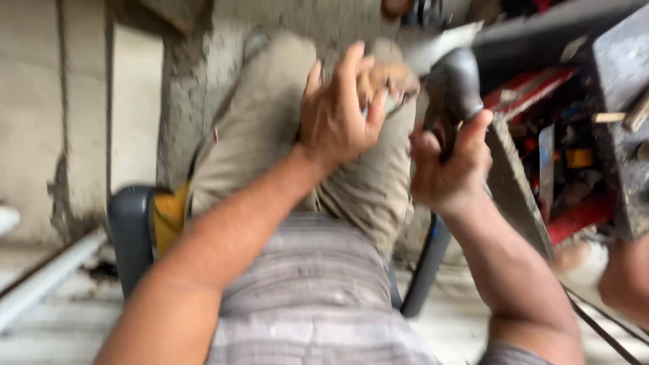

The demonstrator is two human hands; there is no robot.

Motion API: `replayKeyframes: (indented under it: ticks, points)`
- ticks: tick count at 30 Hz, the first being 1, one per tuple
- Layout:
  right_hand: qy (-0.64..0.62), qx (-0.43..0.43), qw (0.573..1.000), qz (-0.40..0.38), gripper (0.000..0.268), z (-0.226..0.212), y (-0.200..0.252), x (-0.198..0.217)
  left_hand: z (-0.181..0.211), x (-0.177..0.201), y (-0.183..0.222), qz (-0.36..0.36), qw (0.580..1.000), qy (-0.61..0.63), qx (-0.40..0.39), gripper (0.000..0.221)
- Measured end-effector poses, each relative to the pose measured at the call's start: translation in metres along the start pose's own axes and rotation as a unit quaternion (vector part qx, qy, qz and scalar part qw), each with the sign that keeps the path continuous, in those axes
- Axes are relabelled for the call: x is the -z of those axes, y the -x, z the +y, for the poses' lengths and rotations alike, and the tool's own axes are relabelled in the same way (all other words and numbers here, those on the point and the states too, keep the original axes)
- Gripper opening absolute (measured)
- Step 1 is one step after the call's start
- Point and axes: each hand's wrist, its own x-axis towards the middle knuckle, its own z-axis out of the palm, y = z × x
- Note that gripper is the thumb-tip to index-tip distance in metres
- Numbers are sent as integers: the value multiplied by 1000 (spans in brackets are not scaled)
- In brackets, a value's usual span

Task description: Repairing a leather shoe by hammering the sole and using pliers to stretch the leather over a last.

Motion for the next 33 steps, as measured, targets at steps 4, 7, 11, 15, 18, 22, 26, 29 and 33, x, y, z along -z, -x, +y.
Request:
replayKeyframes:
  ticks: [4, 7, 11, 15, 18, 22, 26, 29, 33]
  points:
    - [2, 141, 990, -18, 67, -2, -13, -1, -4, -4, -5, 20, 999, 22, -39, 58]
    - [-14, -5, 998, -60, 68, 1, -20, -17, -15, -10, -10, 27, 997, 6, -66, 57]
    - [-80, 85, 993, 0, 69, 41, 11, -42, -20, -2, -8, 32, 997, 22, -60, 57]
    - [144, 143, 978, -48, 41, 105, 123, -138, -32, 10, -15, -36, 995, 41, -83, 57]
    - [-76, 240, 967, -48, 38, 56, 150, -108, -21, 25, -45, -138, 978, 76, -136, 65]
    - [-148, 228, 958, 90, 23, 56, 147, -58, 4, 42, -47, -255, 932, -39, -253, 76]
    - [-16, 58, 962, 267, 16, 144, 128, -32, -8, 37, -44, -293, 892, -27, -342, 70]
    - [89, -29, 960, 265, 18, 220, 91, -26, -22, 38, -39, -297, 906, -24, -301, 60]
    - [118, -70, 944, 299, 30, 290, 40, -38, -8, 38, -46, -323, 904, 0, -279, 55]
